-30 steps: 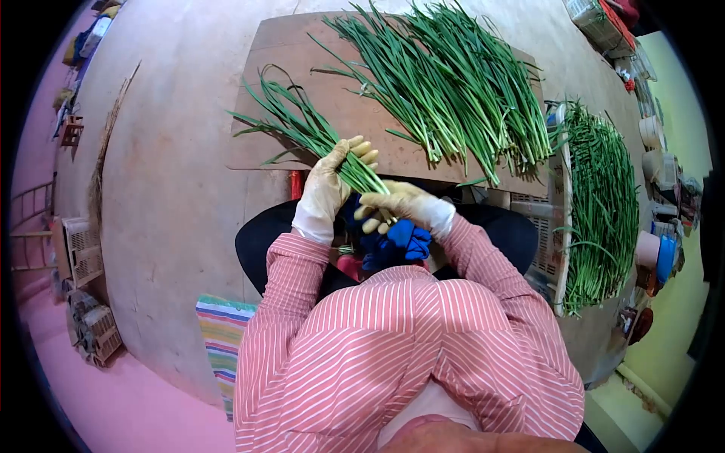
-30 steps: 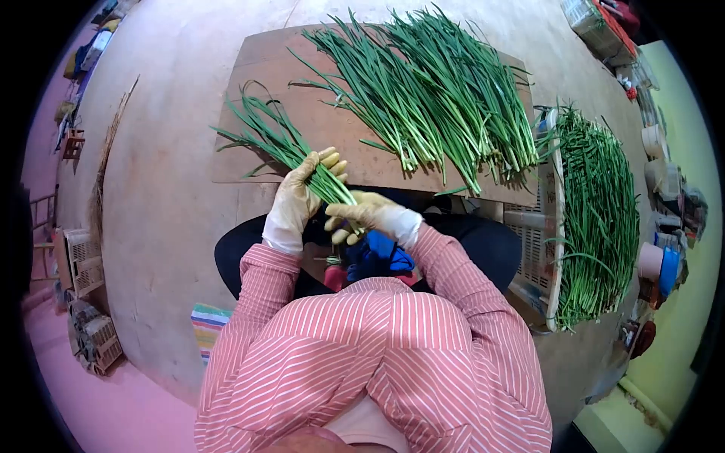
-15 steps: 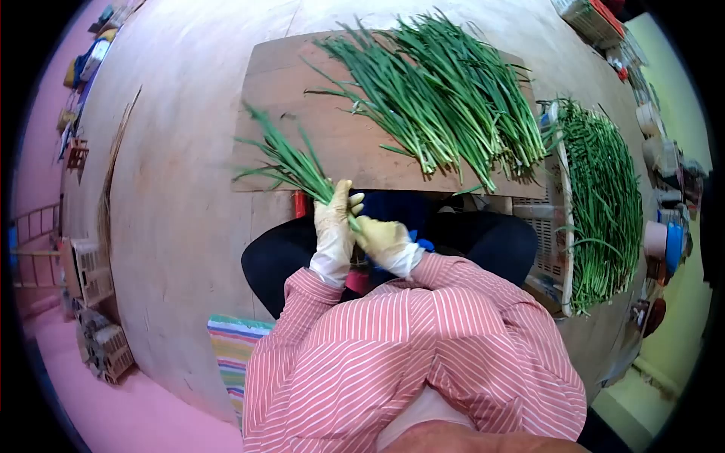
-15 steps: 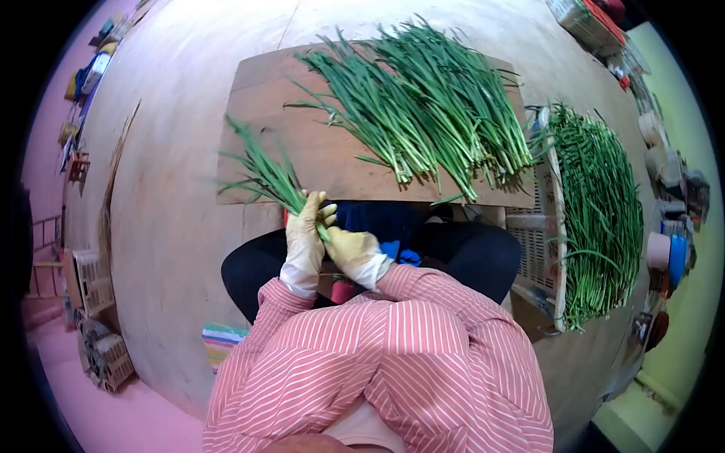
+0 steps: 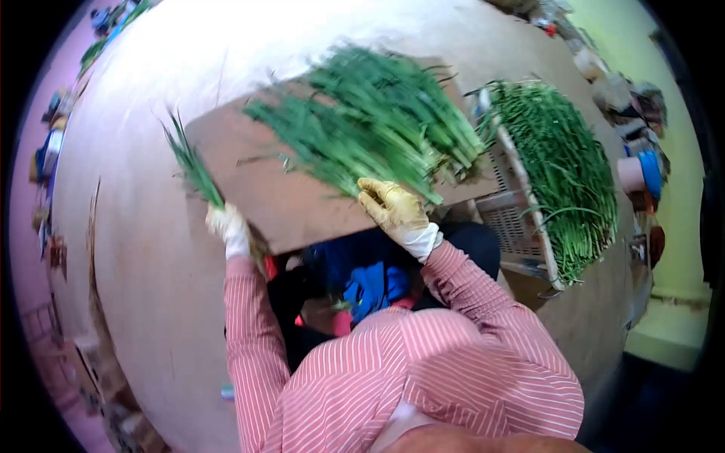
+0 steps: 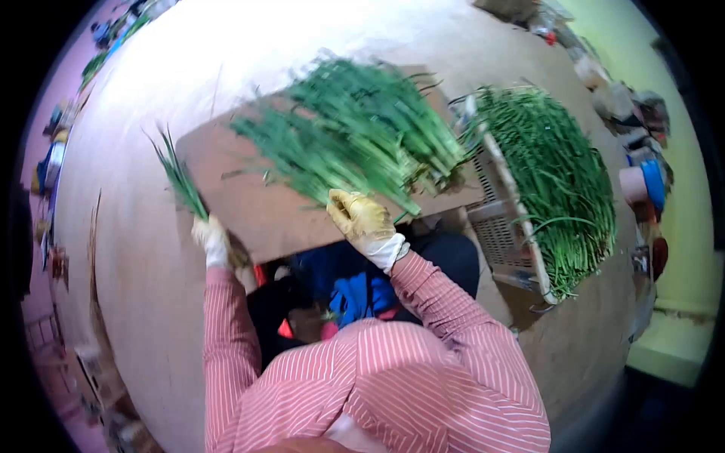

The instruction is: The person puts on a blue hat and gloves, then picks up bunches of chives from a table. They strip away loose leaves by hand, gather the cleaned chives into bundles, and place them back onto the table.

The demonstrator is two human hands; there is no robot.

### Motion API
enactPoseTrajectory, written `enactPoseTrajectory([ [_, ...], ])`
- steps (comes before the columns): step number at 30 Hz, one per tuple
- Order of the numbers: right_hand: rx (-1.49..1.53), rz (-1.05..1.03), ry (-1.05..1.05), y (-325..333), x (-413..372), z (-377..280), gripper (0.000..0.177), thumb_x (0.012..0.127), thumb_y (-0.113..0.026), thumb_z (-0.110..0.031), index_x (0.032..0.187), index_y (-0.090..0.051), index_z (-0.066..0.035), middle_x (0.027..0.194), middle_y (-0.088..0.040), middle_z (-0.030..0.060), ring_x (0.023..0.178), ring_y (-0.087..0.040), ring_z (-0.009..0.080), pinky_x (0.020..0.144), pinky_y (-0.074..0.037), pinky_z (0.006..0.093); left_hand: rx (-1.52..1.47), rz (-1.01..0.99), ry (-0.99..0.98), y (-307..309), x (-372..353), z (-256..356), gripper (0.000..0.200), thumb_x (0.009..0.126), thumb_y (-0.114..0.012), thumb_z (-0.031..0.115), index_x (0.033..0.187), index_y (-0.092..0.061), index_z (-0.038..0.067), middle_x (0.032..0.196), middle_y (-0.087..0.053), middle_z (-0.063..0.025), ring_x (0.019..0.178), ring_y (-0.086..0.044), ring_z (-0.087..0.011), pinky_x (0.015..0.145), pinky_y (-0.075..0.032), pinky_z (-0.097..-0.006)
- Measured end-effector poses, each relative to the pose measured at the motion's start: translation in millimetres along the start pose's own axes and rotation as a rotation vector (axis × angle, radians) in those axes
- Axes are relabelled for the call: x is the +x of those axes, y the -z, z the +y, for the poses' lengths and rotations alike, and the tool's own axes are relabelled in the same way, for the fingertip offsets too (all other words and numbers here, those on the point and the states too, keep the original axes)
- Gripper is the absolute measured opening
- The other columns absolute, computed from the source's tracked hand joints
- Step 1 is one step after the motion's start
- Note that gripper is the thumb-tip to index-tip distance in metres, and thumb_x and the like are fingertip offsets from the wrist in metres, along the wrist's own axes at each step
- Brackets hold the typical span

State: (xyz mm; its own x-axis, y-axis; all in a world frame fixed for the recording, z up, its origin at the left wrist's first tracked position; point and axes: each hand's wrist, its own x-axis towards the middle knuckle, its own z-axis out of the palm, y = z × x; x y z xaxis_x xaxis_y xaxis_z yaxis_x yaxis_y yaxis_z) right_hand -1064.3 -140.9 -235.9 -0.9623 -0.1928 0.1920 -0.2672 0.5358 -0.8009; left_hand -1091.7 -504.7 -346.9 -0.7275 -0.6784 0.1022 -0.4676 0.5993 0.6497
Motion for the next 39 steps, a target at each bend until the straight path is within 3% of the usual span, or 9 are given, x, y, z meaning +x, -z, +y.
enactPoseTrajectory([
  [8, 0.136, 0.046, -0.304, 37.3, 26.0, 34.1, 0.039, 0.09, -0.062, -0.028, 0.118, -0.061, 0.0, 0.107, -0.067, 0.0188, 0.093, -0.066, 0.0269, 0.083, -0.05, 0.0338, 0.158, -0.074, 0.083, 22.6, -17.5, 48.6, 0.082, 0.079, -0.068, 0.047, 0.141, -0.04, 0.001, 0.133, -0.05, -0.023, 0.119, -0.051, -0.0383, 0.098, -0.043, -0.0449],
  [13, 0.211, 0.129, -0.282, 25.6, 22.8, 58.1, 0.03, 0.094, -0.061, -0.023, 0.116, -0.064, -0.003, 0.088, -0.065, 0.0003, 0.073, -0.058, 0.0079, 0.068, -0.048, 0.0224, -0.211, 0.008, -0.228, 68.1, -50.4, 99.7, 0.063, 0.088, -0.066, 0.027, 0.137, -0.041, -0.005, 0.137, -0.045, -0.0235, 0.129, -0.043, -0.0313, 0.107, -0.035, -0.0384],
  [19, 0.239, 0.01, -0.473, 29.1, 32.6, 75.6, 0.03, 0.095, -0.059, -0.023, 0.116, -0.063, -0.002, 0.089, -0.066, -0.0002, 0.078, -0.058, 0.0058, 0.072, -0.047, 0.0201, -0.624, -0.091, -0.216, 65.6, -124.8, 122.8, 0.043, 0.096, -0.058, 0.013, 0.134, -0.045, -0.003, 0.136, -0.05, -0.0138, 0.125, -0.047, -0.0198, 0.107, -0.036, -0.0318],
  [24, 0.264, -0.089, -0.601, 21.0, 33.8, 74.6, 0.033, 0.095, -0.059, -0.025, 0.116, -0.063, -0.001, 0.093, -0.068, 0.0047, 0.082, -0.061, 0.0099, 0.077, -0.048, 0.023, -0.841, -0.501, 0.142, 40.6, -164.3, 100.7, 0.033, 0.096, -0.057, 0.014, 0.125, -0.055, -0.001, 0.12, -0.062, -0.0092, 0.109, -0.058, -0.0154, 0.098, -0.044, -0.0282],
  [26, -0.083, -0.066, -0.436, 20.2, 31.4, 71.7, 0.038, 0.094, -0.058, -0.03, 0.116, -0.063, -0.001, 0.101, -0.07, 0.0114, 0.09, -0.064, 0.0179, 0.083, -0.049, 0.0279, -0.97, -0.58, 0.322, 35.5, -170.5, 100.0, 0.029, 0.097, -0.057, 0.018, 0.119, -0.06, 0.0, 0.11, -0.065, -0.0086, 0.094, -0.062, -0.0149, 0.088, -0.049, -0.028],
  [27, -0.116, -0.012, -0.316, 19.4, 27.9, 70.6, 0.035, 0.092, -0.056, -0.032, 0.112, -0.066, -0.005, 0.1, -0.068, 0.0198, 0.093, -0.065, 0.0356, 0.083, -0.049, 0.0397, -0.949, -0.612, 0.332, 36.8, -169.8, 101.7, 0.029, 0.097, -0.057, 0.019, 0.119, -0.06, 0.0, 0.107, -0.066, -0.0088, 0.091, -0.062, -0.0149, 0.087, -0.049, -0.0278],
  [30, -0.153, -0.029, -0.243, 5.6, 20.8, 72.8, 0.036, 0.091, -0.056, -0.032, 0.112, -0.065, -0.004, 0.102, -0.067, 0.0204, 0.094, -0.064, 0.0354, 0.085, -0.049, 0.0388, -0.935, -0.662, 0.349, 33.5, -169.4, 98.1, 0.029, 0.096, -0.058, 0.023, 0.118, -0.062, 0.004, 0.103, -0.068, -0.0062, 0.087, -0.062, -0.0112, 0.079, -0.045, -0.0239],
  [34, 0.284, -0.412, -0.608, 6.2, 20.8, 48.2, 0.042, 0.096, -0.056, -0.031, 0.124, -0.057, 0.0, 0.096, -0.066, 0.0053, 0.08, -0.062, 0.0121, 0.073, -0.05, 0.026, -0.946, -0.668, 0.373, 30.2, -169.7, 95.5, 0.029, 0.096, -0.058, 0.028, 0.118, -0.063, 0.008, 0.1, -0.07, -0.0026, 0.084, -0.062, -0.0076, 0.072, -0.042, -0.0197],
  [39, 0.536, -0.177, -0.668, 4.0, 26.3, 52.8, 0.032, 0.097, -0.057, -0.024, 0.12, -0.058, -0.003, 0.089, -0.063, -0.0014, 0.072, -0.058, 0.0057, 0.064, -0.047, 0.0196, -0.917, -0.635, 0.394, 31.8, -164.5, 91.4, 0.033, 0.095, -0.059, 0.031, 0.118, -0.062, 0.007, 0.1, -0.069, -0.0021, 0.085, -0.062, -0.0075, 0.073, -0.041, -0.019],
])
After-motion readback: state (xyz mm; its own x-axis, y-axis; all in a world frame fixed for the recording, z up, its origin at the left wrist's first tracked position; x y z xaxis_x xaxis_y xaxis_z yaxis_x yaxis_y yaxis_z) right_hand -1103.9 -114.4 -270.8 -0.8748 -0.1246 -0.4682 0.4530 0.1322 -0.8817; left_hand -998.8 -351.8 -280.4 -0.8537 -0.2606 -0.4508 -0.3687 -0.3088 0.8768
